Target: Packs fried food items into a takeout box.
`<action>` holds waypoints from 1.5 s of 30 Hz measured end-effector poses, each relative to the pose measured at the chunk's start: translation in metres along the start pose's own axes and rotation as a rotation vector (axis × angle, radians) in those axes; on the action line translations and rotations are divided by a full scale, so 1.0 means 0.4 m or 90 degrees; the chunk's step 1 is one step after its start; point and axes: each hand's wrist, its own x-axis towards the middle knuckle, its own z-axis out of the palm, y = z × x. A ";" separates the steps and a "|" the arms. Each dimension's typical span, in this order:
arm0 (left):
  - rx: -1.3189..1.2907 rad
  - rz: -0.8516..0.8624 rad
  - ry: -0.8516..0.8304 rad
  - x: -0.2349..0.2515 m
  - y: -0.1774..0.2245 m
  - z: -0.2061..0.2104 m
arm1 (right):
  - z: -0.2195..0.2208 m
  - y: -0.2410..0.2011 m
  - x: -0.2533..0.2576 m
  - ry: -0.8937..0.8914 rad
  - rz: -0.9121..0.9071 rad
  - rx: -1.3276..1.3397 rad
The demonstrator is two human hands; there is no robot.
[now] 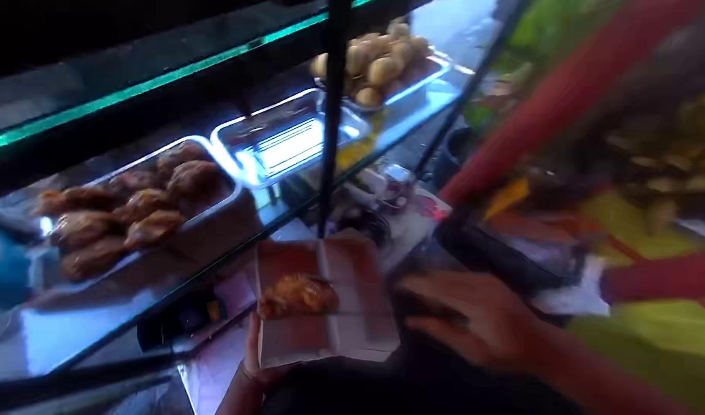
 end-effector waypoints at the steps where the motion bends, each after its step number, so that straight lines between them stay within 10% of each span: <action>1: -0.004 0.010 0.008 0.000 -0.009 0.001 | 0.031 0.007 -0.019 -0.019 -0.008 -0.001; 15: 0.096 0.242 -0.043 -0.118 0.005 -0.008 | 0.084 0.043 0.036 -0.248 -0.248 -0.061; 23: 0.062 0.216 -0.027 -0.213 0.031 -0.054 | -0.029 -0.136 0.480 0.003 -0.248 -0.307; 31: 0.036 0.158 -0.040 -0.240 0.063 -0.080 | 0.097 -0.190 0.751 -0.184 -0.203 -0.522; 40: 0.047 0.121 -0.013 -0.224 0.089 -0.079 | -0.004 -0.187 0.577 0.021 -0.147 -0.315; 45: 0.064 0.094 -0.020 -0.193 0.085 -0.089 | -0.067 -0.250 0.312 0.035 0.076 -0.009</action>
